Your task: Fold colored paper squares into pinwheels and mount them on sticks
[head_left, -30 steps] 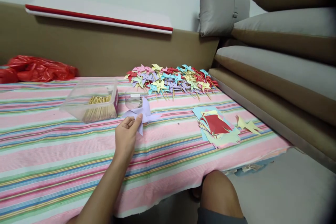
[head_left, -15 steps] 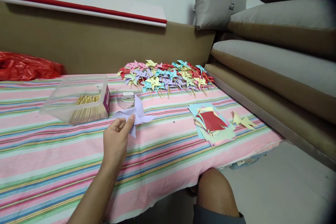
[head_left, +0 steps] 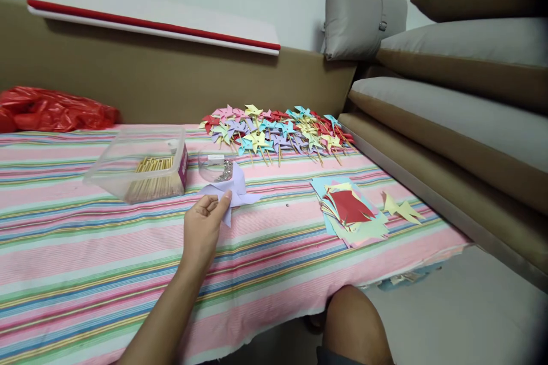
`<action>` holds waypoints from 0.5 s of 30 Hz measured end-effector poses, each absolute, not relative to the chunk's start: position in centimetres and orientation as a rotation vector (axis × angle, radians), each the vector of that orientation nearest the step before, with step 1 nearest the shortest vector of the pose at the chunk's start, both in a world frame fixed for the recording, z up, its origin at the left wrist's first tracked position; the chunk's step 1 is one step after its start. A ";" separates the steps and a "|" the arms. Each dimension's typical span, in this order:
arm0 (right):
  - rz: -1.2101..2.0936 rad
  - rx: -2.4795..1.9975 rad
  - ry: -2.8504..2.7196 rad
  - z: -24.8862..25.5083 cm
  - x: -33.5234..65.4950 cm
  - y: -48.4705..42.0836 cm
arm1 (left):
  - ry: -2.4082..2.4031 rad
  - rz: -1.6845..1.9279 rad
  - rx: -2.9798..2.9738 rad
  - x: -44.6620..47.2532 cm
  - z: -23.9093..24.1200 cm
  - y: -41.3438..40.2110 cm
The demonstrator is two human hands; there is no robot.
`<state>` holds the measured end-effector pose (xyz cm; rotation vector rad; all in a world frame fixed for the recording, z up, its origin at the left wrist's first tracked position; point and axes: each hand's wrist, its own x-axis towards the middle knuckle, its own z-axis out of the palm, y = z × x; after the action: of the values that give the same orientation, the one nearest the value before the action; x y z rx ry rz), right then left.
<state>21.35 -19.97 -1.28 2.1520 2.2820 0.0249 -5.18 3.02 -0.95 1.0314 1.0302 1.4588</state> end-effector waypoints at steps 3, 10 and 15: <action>0.028 2.221 2.263 -0.6 20.3 -12.4 | 1.023 1.456 1.016 -5.2 -1.3 3.4; 0.009 2.404 2.081 -4.1 12.8 -1.2 | 1.051 1.461 0.973 -5.8 -1.3 4.6; 0.031 2.484 2.092 -5.8 12.6 -1.7 | 1.052 1.408 0.960 -5.3 -1.1 4.9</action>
<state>12.61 -1.68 -5.75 2.4839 2.0919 0.0313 -5.29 4.90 -1.12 0.9604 1.0524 1.4082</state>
